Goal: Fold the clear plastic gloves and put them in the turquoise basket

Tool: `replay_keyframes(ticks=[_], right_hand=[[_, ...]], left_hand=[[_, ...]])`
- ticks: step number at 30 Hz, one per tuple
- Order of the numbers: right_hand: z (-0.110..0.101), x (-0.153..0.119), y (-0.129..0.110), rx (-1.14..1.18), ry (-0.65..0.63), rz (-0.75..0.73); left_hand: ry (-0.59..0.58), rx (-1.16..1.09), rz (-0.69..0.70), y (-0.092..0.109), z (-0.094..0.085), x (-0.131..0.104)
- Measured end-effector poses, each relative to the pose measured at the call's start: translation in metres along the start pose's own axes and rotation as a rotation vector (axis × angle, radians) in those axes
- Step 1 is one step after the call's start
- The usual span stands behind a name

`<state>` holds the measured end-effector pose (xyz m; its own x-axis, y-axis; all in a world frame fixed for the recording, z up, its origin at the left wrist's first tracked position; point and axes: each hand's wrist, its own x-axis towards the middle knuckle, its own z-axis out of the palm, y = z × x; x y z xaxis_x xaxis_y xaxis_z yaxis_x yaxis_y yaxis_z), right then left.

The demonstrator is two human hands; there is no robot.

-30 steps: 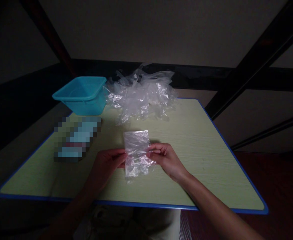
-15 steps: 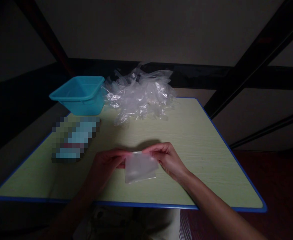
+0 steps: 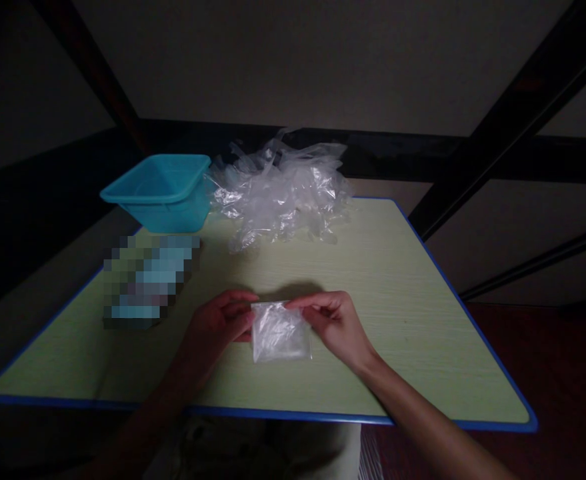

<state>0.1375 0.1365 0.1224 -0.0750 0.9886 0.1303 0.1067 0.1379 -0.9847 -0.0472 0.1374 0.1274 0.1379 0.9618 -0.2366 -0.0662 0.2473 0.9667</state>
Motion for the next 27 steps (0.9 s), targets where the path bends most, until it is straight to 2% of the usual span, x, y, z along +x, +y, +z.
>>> replay_keyframes(ticks=[6, 9, 14, 16, 22, 27], right_hand=[[0.0012, -0.0044, -0.0015, -0.069, -0.008, -0.047], [0.0016, -0.0036, -0.0020, 0.064, -0.019, -0.013], [0.0008, 0.0001, -0.0020, 0.390, -0.066, 0.157], [0.0009, 0.0006, -0.0021, 0.439, -0.077, 0.203], [0.0049, -0.0004, -0.0033, 0.196, -0.155, 0.235], [0.0072, 0.0007, -0.0049, 0.112, -0.095, 0.244]], left_hand=[[-0.004, 0.059, 0.049, -0.0047, -0.0003, 0.0021], [0.012, 0.050, 0.075, -0.0036, 0.0001, 0.0019], [0.027, 0.030, 0.086, -0.0021, 0.0000, 0.0004], [0.032, 0.024, 0.083, -0.0020, -0.0002, 0.0000], [0.034, 0.027, 0.087, -0.0015, -0.0004, -0.0007], [0.002, 0.025, 0.069, -0.0011, -0.0001, -0.0015]])
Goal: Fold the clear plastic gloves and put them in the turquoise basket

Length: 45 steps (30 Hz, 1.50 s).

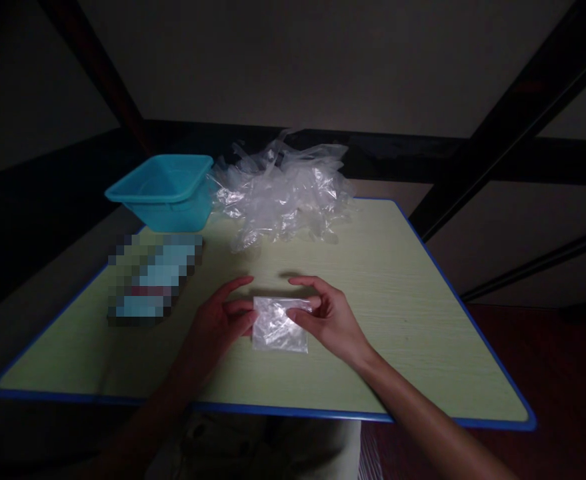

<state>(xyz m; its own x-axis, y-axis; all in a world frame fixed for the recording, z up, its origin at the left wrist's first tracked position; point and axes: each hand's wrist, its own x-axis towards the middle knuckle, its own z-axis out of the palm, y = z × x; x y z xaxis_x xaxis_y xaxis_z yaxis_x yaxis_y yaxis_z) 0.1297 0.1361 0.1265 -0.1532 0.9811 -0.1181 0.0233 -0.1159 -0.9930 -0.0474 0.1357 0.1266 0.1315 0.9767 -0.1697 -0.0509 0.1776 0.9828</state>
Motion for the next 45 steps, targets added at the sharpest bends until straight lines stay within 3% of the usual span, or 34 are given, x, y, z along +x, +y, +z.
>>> replay_keyframes(ticks=[7, 17, 24, 33, 45], right_hand=[[0.000, -0.001, -0.003, -0.015, 0.055, -0.004], [-0.002, -0.001, -0.002, -0.002, 0.046, -0.031], [-0.002, -0.002, 0.000, 0.057, 0.016, -0.049], [-0.002, -0.002, 0.004, 0.183, -0.120, -0.165], [-0.006, -0.003, 0.005, 0.069, -0.171, -0.103]], left_hand=[[-0.036, 0.069, -0.093, 0.000, 0.001, 0.000], [-0.107, 0.001, -0.207, 0.005, 0.003, -0.003], [-0.074, -0.032, -0.193, 0.004, 0.003, 0.000], [-0.022, -0.084, -0.169, 0.005, 0.000, 0.000], [-0.032, -0.022, -0.114, 0.001, 0.002, -0.001]])
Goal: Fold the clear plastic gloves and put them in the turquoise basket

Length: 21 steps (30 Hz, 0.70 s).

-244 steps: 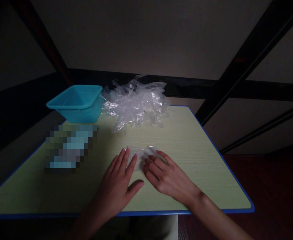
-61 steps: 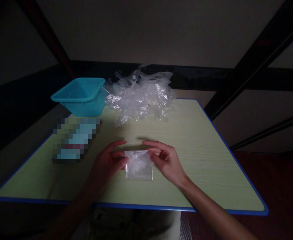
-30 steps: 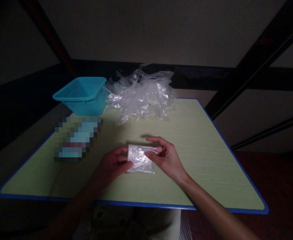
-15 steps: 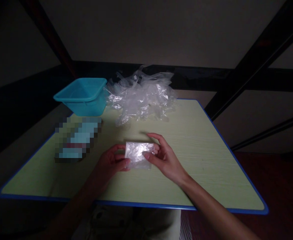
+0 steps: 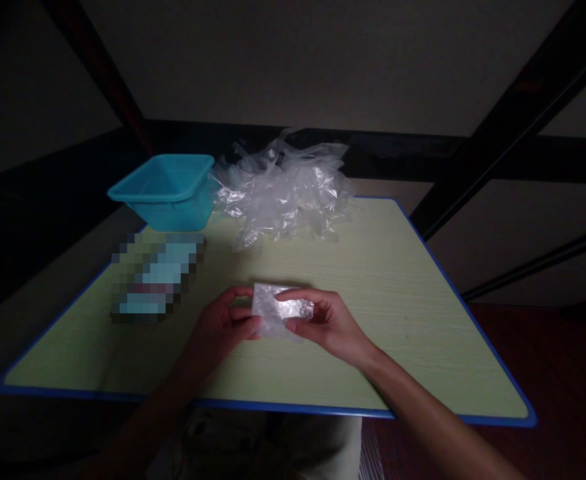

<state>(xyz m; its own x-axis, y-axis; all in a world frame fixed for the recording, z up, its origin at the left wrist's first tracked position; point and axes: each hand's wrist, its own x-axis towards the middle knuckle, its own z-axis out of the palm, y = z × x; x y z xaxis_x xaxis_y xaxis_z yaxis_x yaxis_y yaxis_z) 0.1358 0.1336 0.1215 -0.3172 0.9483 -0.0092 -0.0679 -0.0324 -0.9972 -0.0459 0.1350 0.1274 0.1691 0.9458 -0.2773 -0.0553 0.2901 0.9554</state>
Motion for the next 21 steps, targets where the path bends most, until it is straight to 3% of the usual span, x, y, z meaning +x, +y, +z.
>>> replay_keyframes(ticks=[11, 21], right_hand=[[0.001, -0.001, -0.002, -0.004, -0.005, -0.025], [0.001, -0.003, -0.018, -0.003, -0.127, -0.033]], left_hand=[[-0.013, -0.026, -0.038, 0.002, 0.000, -0.001], [-0.237, -0.121, 0.009, -0.001, -0.006, -0.002]])
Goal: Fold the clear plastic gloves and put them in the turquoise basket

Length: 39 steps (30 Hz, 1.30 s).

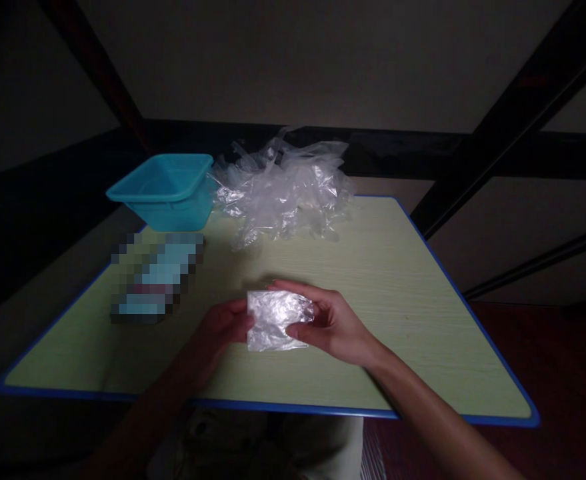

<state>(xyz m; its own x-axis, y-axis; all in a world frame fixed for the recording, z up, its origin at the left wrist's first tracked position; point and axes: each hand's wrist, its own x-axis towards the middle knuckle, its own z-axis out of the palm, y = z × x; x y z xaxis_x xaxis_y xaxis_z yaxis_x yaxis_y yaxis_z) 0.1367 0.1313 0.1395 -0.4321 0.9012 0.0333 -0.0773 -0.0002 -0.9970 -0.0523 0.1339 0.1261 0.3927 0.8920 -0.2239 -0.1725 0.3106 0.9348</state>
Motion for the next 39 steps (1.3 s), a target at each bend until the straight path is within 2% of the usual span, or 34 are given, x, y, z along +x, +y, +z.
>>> replay_keyframes(ticks=[4, 8, 12, 15, 19, 22, 25, 27, 29, 33, 35, 39], right_hand=[[0.002, 0.002, -0.001, -0.009, -0.031, -0.003], [0.003, 0.004, -0.003, -0.050, -0.048, -0.038], [0.002, 0.006, 0.002, -0.067, -0.054, -0.062], [-0.003, 0.008, 0.010, -0.038, -0.041, -0.072], [-0.009, 0.009, 0.014, -0.034, 0.037, -0.057], [-0.008, 0.008, 0.007, -0.081, 0.184, -0.048], [0.000, 0.003, -0.004, -0.062, 0.293, -0.019], [0.009, -0.001, -0.009, 0.063, 0.263, 0.076], [0.018, -0.004, -0.012, 0.265, 0.203, 0.212], [0.033, -0.003, -0.008, 0.673, 0.092, 0.426], [0.036, 0.000, -0.004, 0.796, 0.059, 0.450], [0.035, 0.005, 0.003, 0.920, 0.051, 0.378]], left_hand=[[-0.039, -0.125, -0.036, -0.005, -0.002, 0.000], [-0.027, -0.221, -0.106, -0.007, 0.001, 0.003], [0.009, -0.341, -0.092, -0.007, 0.003, 0.008], [-0.009, -0.474, -0.089, -0.006, 0.001, 0.012], [-0.028, -0.631, -0.153, -0.005, -0.004, 0.014], [0.094, -0.663, -0.167, -0.004, -0.005, 0.015], [0.205, -0.634, -0.100, -0.003, -0.004, 0.015], [0.255, -0.570, -0.013, -0.004, -0.004, 0.014], [0.328, -0.412, 0.095, -0.005, -0.004, 0.012], [0.429, 0.189, 0.344, -0.008, -0.001, 0.004], [0.382, 0.478, 0.492, -0.012, 0.002, 0.001], [0.224, 0.920, 0.761, -0.023, 0.008, 0.002]])
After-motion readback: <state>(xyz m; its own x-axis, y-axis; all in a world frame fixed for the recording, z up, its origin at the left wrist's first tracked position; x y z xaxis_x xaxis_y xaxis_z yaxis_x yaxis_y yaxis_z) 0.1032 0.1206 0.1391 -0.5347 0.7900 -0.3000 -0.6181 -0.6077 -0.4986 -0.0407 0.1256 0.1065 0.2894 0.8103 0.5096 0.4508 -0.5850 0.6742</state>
